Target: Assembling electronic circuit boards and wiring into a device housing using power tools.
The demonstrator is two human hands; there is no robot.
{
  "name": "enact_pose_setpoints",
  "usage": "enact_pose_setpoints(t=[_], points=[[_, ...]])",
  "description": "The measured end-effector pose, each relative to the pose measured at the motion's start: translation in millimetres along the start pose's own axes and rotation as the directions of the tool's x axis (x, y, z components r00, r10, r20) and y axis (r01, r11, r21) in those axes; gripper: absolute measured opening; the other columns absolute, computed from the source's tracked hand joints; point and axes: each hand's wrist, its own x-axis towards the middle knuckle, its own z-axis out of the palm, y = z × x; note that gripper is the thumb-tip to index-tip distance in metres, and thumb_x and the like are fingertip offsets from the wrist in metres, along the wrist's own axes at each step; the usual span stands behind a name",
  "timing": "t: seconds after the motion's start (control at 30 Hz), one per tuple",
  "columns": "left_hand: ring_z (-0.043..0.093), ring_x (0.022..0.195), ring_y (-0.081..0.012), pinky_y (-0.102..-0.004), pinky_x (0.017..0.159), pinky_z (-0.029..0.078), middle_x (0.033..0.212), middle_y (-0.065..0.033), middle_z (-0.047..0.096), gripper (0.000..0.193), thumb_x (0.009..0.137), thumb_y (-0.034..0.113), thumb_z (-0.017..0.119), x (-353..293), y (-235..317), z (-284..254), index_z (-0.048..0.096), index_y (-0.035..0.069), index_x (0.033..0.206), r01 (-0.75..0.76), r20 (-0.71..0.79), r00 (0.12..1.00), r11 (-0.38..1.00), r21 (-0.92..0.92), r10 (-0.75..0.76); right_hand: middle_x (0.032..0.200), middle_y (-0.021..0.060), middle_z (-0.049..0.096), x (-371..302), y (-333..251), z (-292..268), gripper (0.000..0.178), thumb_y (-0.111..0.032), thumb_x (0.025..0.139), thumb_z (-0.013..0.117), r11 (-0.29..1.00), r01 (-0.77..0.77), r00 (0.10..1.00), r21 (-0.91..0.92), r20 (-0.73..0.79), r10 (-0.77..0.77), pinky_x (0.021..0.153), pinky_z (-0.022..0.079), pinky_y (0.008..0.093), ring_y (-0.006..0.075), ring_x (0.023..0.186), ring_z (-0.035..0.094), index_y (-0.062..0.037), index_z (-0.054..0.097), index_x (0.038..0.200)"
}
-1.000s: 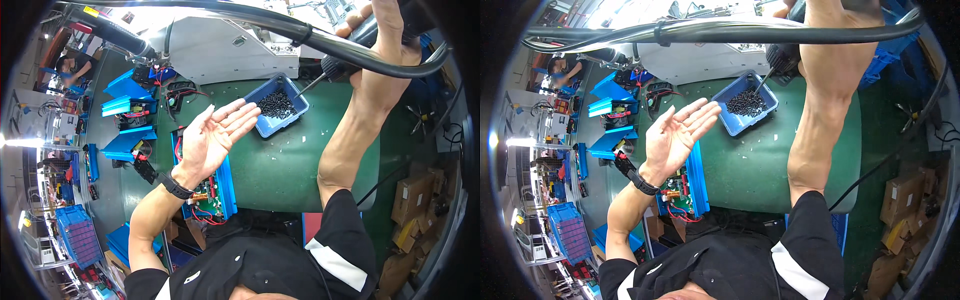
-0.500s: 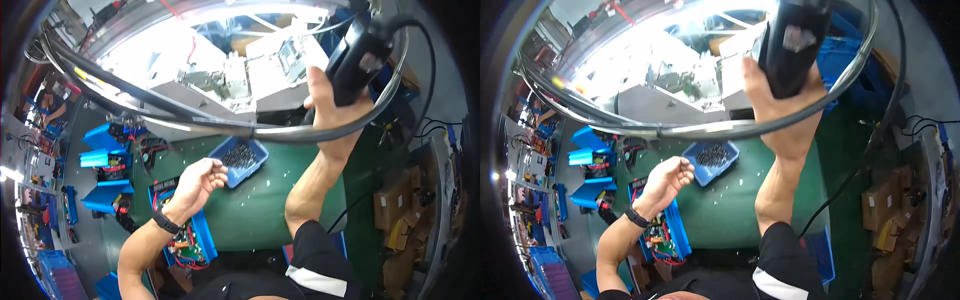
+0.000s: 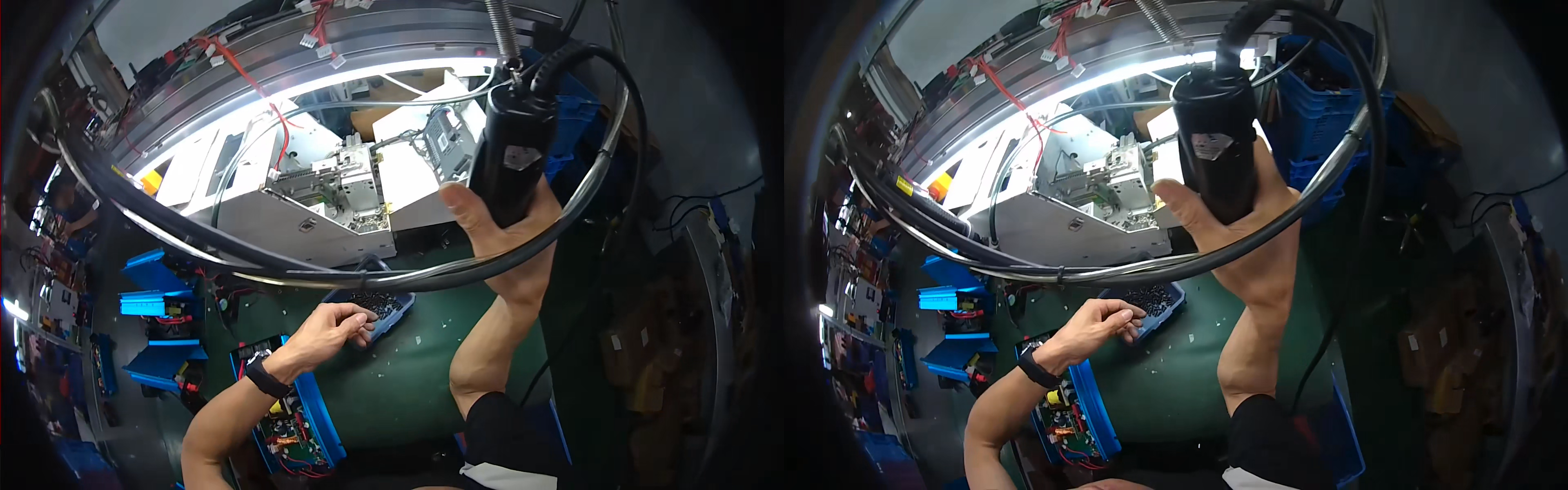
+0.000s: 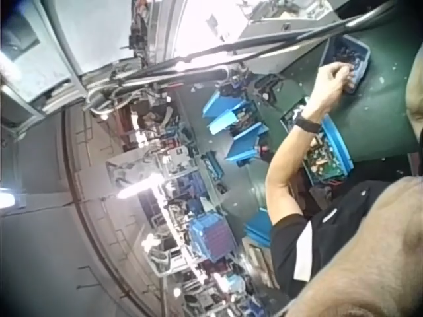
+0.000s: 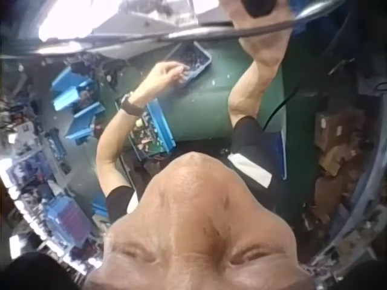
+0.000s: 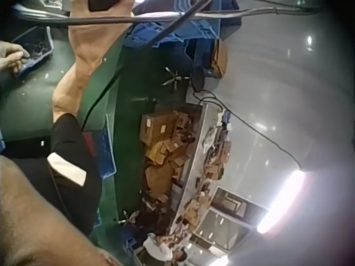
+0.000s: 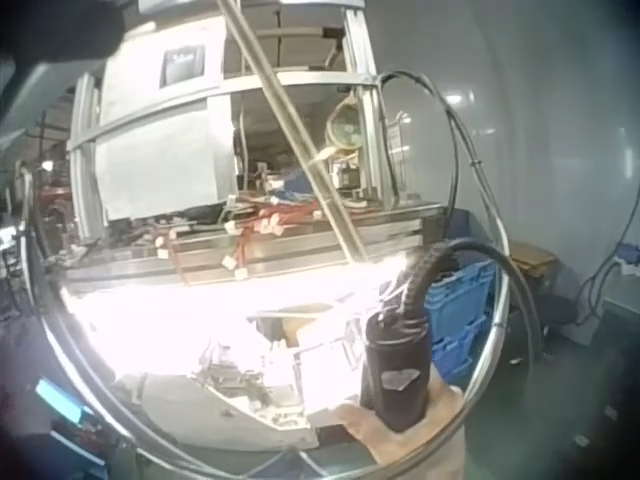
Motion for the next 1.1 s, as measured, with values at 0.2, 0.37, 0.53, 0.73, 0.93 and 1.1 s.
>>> enact_pose_setpoints(t=[0.2,0.37,0.53,0.73,0.93,1.1], points=[[0.075,0.087,-0.0174,-0.0295,0.084,0.061,0.102,-0.0171,0.075,0.030,0.109,0.008,0.051,-14.7,-0.9,14.8,0.066,-0.011,0.126,0.003,0.046,0.999,0.997,0.073,-0.006,0.089,0.0090,0.076,1.9,6.4,-14.2,0.056,-0.031,0.080,0.094,0.979,-0.083,0.957,-0.186,0.260,0.130,0.075,0.058,0.0312,0.0147,0.083,0.072,-0.0003,0.066,0.119],[0.079,0.087,-0.0210,-0.0318,0.077,0.064,0.096,-0.0186,0.079,0.025,0.100,-0.005,0.055,-5.6,12.1,18.3,0.071,-0.008,0.120,-0.219,-0.073,0.955,0.850,0.479,0.287,0.077,0.0010,0.064,11.0,10.4,-10.0,0.036,-0.033,0.087,0.089,0.986,0.015,0.960,-0.168,0.279,0.033,0.063,0.048,0.0288,0.0095,0.068,0.058,-0.0042,0.066,0.091],[0.079,0.085,-0.0211,-0.0297,0.074,0.064,0.092,-0.0214,0.078,0.024,0.099,-0.001,0.062,24.3,4.6,8.4,0.071,-0.009,0.119,-0.214,-0.215,0.906,0.831,0.514,0.366,0.073,-0.0009,0.061,20.7,25.6,3.7,0.038,-0.033,0.086,0.089,0.993,0.056,0.964,-0.100,0.265,-0.028,0.064,0.041,0.0276,0.0095,0.066,0.051,-0.0022,0.067,0.089],[0.078,0.075,-0.0284,-0.0370,0.068,0.061,0.085,-0.0211,0.076,0.019,0.094,0.007,0.071,28.7,-24.0,-9.9,0.077,-0.001,0.110,-0.363,-0.129,0.721,0.529,0.767,0.681,0.094,0.0037,0.066,14.1,21.2,1.5,0.041,-0.023,0.088,0.086,0.994,0.067,0.971,-0.089,0.236,-0.044,0.079,0.048,0.0303,0.0135,0.085,0.054,0.0000,0.067,0.117],[0.072,0.096,-0.0407,-0.0476,0.082,0.058,0.102,-0.0235,0.074,0.037,0.086,0.003,0.060,31.1,-42.9,0.5,0.072,0.002,0.121,-0.338,-0.056,0.735,0.436,0.834,0.676,0.102,0.0058,0.068,6.1,35.1,7.5,0.044,-0.022,0.092,0.083,0.973,0.036,0.982,-0.226,0.188,0.007,0.088,0.048,0.0320,0.0162,0.092,0.057,0.0037,0.065,0.123],[0.072,0.087,-0.0428,-0.0528,0.074,0.058,0.090,-0.0230,0.072,0.022,0.088,0.010,0.058,43.5,-49.8,-2.3,0.074,0.008,0.103,-0.343,-0.095,0.611,0.372,0.863,0.786,0.102,0.0080,0.069,7.5,53.0,30.1,0.038,-0.016,0.094,0.079,0.943,0.178,0.981,-0.281,0.129,-0.147,0.085,0.049,0.0332,0.0170,0.086,0.056,0.0079,0.064,0.120]])
